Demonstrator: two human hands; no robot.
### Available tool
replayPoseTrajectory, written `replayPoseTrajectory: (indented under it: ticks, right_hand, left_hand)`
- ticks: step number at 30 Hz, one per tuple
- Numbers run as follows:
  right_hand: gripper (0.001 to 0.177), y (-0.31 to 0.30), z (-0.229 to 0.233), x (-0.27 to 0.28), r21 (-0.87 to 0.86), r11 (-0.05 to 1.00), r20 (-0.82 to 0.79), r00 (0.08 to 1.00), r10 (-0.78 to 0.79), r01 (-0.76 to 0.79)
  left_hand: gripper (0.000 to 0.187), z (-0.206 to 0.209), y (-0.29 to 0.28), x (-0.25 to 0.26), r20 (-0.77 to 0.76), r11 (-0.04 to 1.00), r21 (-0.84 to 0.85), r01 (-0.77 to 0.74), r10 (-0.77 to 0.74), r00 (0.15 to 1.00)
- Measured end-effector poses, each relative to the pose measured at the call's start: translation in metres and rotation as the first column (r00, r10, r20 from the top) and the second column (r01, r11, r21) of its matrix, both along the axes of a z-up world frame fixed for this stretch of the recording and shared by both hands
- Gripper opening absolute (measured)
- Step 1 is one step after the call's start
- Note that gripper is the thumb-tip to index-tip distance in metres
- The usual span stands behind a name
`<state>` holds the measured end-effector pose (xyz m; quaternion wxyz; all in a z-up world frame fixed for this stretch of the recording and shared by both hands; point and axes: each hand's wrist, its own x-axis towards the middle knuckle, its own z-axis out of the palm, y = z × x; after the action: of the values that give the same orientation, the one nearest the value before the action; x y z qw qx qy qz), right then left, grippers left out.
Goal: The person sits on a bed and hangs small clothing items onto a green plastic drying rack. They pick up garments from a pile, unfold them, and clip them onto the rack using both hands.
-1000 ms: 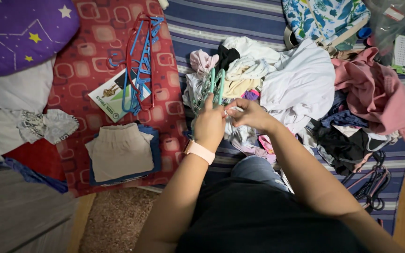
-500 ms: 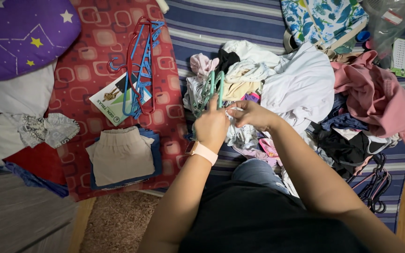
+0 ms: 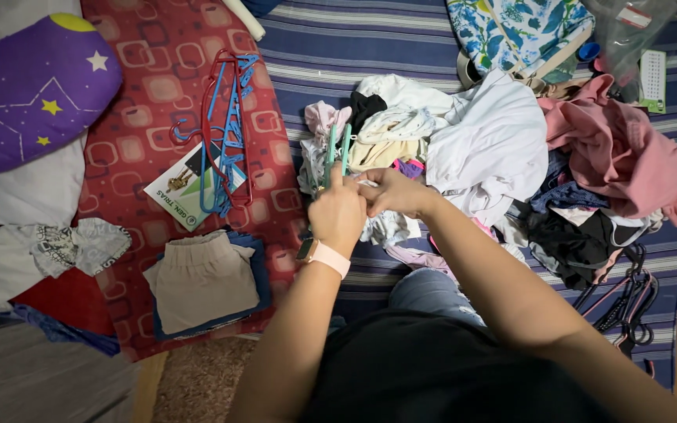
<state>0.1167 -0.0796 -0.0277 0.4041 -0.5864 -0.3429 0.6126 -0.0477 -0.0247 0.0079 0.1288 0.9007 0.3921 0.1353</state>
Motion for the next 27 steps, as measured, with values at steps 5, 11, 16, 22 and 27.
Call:
replayPoseTrajectory:
  ticks: [5, 11, 16, 22, 27]
  right_hand:
    - [0.076, 0.015, 0.0, -0.002, 0.123, 0.979, 0.504, 0.86, 0.081, -0.164]
    - [0.05, 0.022, -0.023, -0.023, 0.148, 0.971, 0.817, 0.577, -0.014, -0.186]
    - [0.04, 0.014, -0.068, 0.002, -0.069, 0.992, 0.706, 0.708, -0.025, 0.104]
    - [0.064, -0.028, -0.107, 0.097, -0.055, 0.968, 0.839, 0.537, -0.087, 0.244]
    - [0.064, -0.079, -0.076, 0.174, -0.199, 0.857, 0.927, 0.374, 0.007, 0.475]
  left_hand:
    - [0.023, -0.004, 0.003, -0.002, -0.118, 0.993, 0.117, 0.034, -0.02, 0.993]
    - [0.023, -0.006, 0.005, -0.01, -0.218, 0.953, 0.294, 0.075, -0.009, 0.976]
    - [0.018, 0.0, 0.014, -0.017, -0.2, 0.97, 0.241, 0.043, 0.006, 0.98]
    - [0.027, 0.007, 0.034, -0.037, 0.107, 0.993, -0.037, -0.111, 0.115, 0.988]
    - [0.068, 0.0, 0.038, -0.037, 0.072, 0.849, -0.488, -0.2, 0.268, 0.961]
